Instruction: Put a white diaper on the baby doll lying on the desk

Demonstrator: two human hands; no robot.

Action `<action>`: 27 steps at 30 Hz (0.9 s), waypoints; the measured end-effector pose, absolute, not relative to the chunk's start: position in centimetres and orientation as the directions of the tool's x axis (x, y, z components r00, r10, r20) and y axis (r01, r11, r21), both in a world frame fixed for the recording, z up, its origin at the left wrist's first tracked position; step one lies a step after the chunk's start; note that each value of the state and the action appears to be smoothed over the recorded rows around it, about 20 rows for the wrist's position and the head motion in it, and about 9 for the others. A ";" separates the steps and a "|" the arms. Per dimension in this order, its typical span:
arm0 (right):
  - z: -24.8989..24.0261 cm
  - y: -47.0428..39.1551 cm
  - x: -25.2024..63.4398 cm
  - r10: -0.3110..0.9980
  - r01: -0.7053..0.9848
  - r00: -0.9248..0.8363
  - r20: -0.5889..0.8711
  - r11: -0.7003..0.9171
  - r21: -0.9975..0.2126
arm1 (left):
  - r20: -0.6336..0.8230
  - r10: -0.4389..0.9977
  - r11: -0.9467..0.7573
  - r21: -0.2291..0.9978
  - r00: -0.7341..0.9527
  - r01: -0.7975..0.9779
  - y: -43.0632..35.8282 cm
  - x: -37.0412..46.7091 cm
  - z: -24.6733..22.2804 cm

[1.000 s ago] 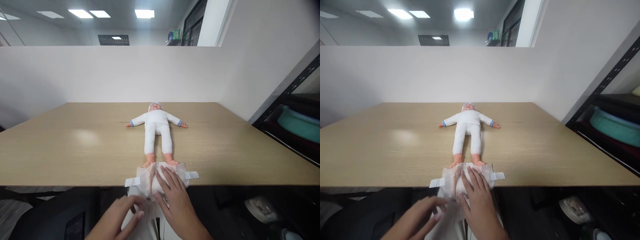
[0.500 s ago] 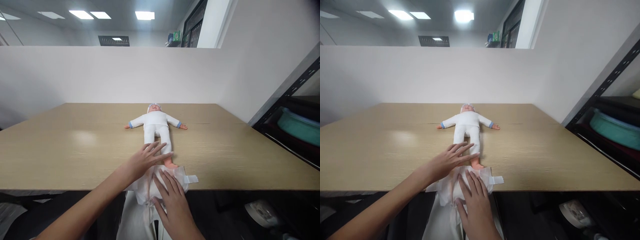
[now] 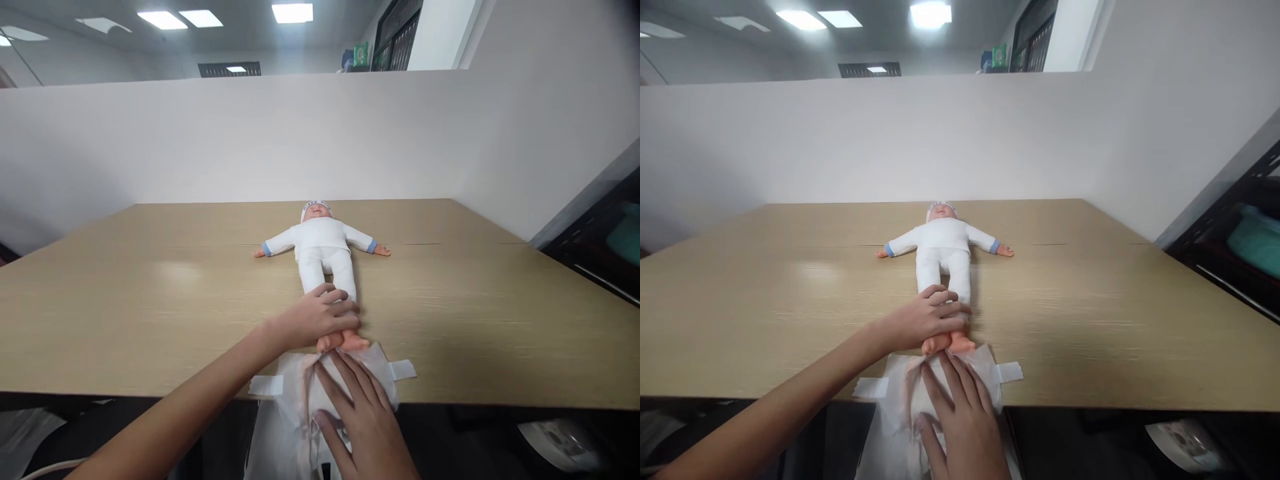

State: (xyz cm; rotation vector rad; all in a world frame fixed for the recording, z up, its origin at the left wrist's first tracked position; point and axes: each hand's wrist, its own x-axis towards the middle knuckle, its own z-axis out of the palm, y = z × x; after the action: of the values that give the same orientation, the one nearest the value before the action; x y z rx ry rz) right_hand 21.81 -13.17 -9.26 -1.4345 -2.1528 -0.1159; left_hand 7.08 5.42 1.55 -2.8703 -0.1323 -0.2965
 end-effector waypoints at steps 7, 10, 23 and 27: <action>-7.6 -10.7 22.1 0.841 0.863 -0.355 0.407 0.463 -0.204 | 0.269 0.188 -0.973 0.182 0.945 0.142 6.9 7.8 7.3; -6.8 -9.1 22.2 0.866 0.853 -0.343 0.363 0.449 -0.264 | 0.329 0.237 -0.934 0.336 0.914 0.122 8.3 7.9 10.2; -5.1 2.5 21.7 0.909 0.851 -0.361 0.208 0.413 -0.325 | 0.520 0.307 -0.891 0.451 0.797 0.049 12.1 7.2 13.0; -4.7 8.8 21.7 0.884 0.852 -0.355 0.304 0.440 -0.284 | 0.529 0.337 -0.884 0.462 0.779 0.069 12.3 6.8 13.0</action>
State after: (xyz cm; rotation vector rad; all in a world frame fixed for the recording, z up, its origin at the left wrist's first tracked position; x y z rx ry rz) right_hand 21.70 8.79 -4.74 -1.4683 -2.2869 0.1066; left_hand 6.81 12.27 13.00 -3.3589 -0.4044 -1.1462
